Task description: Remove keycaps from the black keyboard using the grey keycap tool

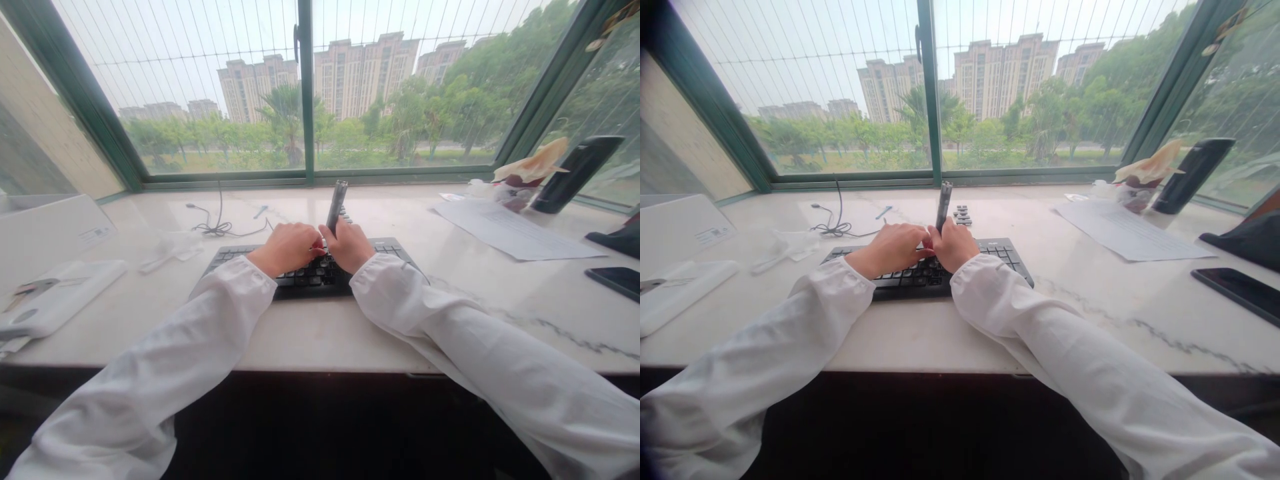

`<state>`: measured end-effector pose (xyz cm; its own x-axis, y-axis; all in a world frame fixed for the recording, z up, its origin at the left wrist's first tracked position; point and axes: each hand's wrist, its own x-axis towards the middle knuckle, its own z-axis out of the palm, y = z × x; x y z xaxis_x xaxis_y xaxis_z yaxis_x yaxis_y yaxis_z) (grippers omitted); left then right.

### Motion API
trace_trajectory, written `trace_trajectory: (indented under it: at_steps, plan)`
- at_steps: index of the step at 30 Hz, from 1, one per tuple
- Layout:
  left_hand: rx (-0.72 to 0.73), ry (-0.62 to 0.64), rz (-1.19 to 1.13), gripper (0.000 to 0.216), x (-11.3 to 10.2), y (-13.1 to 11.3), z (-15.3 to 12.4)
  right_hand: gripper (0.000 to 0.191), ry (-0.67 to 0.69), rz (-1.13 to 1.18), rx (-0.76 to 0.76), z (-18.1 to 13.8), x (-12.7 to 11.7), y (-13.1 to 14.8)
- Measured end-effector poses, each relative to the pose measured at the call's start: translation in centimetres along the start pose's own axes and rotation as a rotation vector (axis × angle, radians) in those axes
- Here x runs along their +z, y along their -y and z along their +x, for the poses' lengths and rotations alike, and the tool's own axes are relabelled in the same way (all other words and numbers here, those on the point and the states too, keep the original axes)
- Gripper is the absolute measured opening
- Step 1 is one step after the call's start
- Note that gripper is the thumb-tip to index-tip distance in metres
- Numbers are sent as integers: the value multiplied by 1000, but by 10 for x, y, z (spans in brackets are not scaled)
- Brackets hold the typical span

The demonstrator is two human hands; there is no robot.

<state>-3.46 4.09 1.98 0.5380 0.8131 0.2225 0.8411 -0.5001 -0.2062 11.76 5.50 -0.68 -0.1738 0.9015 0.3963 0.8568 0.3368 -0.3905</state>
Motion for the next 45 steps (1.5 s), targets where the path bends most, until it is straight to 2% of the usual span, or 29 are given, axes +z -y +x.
trace_trajectory:
  at_steps: [6, 21, 26, 36, 45]
  plan:
    - [118, -14, 140, 21, 6, -8, -2, 39, 12, -7, 26, 0, -1, 0]
    - [155, 4, 153, 26, 12, -10, -1, 39, 21, 16, 35, 1, -1, 1]
    - [133, 4, 95, 24, 12, -8, -1, 39, 7, 3, 15, 0, 1, 1]
    - [82, 106, 25, 22, 1, -7, -2, 37, -3, -68, -61, -6, -1, 6]
    - [85, 105, 8, 23, 4, -4, -1, 39, 4, -91, -40, -8, 0, 9]
